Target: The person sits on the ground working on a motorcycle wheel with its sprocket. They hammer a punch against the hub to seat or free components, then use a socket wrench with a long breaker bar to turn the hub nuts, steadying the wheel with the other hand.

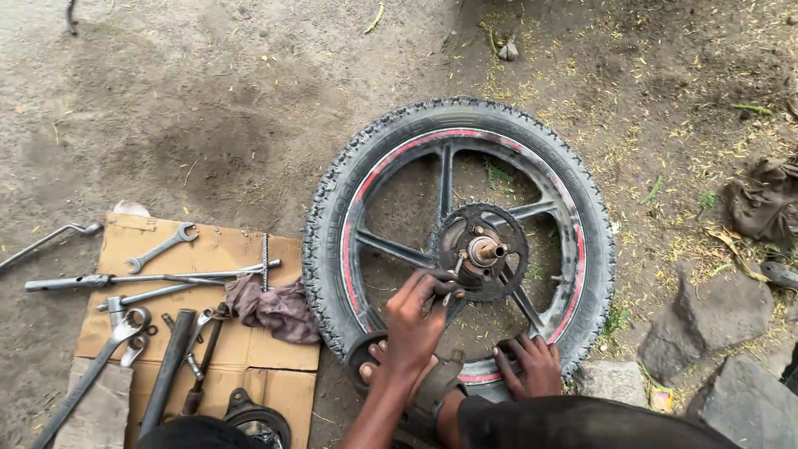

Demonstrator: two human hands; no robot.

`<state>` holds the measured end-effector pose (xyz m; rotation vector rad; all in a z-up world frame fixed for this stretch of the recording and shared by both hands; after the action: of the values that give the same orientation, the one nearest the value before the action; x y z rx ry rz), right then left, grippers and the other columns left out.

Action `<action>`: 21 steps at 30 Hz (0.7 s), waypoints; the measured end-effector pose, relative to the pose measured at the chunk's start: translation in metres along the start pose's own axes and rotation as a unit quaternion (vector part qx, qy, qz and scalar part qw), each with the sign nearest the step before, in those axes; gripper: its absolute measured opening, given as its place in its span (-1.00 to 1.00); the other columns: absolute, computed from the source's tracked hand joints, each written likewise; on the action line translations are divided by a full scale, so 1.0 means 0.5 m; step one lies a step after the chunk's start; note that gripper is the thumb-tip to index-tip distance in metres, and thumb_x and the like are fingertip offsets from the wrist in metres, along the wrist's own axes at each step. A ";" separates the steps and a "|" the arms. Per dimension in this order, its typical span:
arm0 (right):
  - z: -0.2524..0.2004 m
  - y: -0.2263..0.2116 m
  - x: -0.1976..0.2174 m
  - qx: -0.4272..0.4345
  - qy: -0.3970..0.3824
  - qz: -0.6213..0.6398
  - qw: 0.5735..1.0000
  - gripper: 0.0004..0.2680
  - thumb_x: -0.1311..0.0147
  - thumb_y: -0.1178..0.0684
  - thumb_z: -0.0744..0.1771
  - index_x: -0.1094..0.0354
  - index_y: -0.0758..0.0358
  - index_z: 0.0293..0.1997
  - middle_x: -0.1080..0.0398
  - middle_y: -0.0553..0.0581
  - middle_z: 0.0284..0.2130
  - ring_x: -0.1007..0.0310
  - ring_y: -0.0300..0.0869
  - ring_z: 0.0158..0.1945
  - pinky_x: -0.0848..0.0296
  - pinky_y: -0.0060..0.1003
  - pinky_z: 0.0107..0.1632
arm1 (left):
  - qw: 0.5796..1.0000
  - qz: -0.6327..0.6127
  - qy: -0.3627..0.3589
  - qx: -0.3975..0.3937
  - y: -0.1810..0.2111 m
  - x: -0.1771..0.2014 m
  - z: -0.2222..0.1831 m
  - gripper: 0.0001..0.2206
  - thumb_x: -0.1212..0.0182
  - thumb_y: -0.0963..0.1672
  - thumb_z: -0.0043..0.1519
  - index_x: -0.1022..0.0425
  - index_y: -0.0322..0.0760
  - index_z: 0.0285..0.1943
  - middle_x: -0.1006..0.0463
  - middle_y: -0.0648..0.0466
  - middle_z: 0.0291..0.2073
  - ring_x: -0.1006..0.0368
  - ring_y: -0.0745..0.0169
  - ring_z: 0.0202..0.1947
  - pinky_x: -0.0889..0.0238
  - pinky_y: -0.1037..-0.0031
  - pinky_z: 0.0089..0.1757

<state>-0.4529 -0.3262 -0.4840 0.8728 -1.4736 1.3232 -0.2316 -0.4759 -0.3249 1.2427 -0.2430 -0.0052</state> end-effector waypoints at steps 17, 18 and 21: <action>0.061 -0.093 0.167 -0.038 0.153 0.208 0.965 -0.88 -0.27 0.15 0.28 -0.54 0.27 -0.15 -0.51 0.12 -0.34 -0.49 -0.15 -0.31 -0.48 -0.25 -0.23 | 0.988 0.109 -0.036 -0.101 0.020 -0.043 0.009 -0.77 -0.25 -0.33 0.05 -0.49 -0.39 -0.13 -0.58 -0.09 -0.19 -0.57 -0.14 -0.12 -0.45 0.17 -0.12; 0.075 -0.118 0.204 -0.002 0.175 0.218 0.960 -0.87 -0.30 0.16 0.27 -0.54 0.24 -0.15 -0.53 0.08 -0.29 -0.54 -0.19 -0.27 -0.53 -0.31 -0.22 | 0.986 0.116 -0.043 -0.114 0.027 -0.050 0.012 -0.76 -0.25 -0.33 0.04 -0.49 -0.38 -0.12 -0.58 -0.09 -0.18 -0.57 -0.14 -0.11 -0.46 0.17 -0.11; 0.146 -0.199 0.293 0.084 0.181 0.206 0.958 -0.69 -0.36 0.13 0.21 -0.50 0.29 0.03 -0.49 0.19 -0.11 -0.53 -0.05 -0.12 -0.55 -0.29 -0.13 | 0.985 0.130 -0.047 -0.108 0.034 -0.061 0.026 -0.74 -0.21 -0.34 0.03 -0.50 -0.37 -0.10 -0.59 -0.09 -0.17 -0.57 -0.15 -0.09 -0.47 0.16 -0.09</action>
<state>-0.4177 -0.4027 -0.3119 0.3997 -1.3024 1.8283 -0.2660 -0.4783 -0.3109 0.9898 -0.4730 0.1323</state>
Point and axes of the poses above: each hand's wrist, its own z-axis towards the middle knuckle, its own x-axis out of the back of the hand, y = z × x, the point moved 9 cm from there along z, towards the middle knuckle
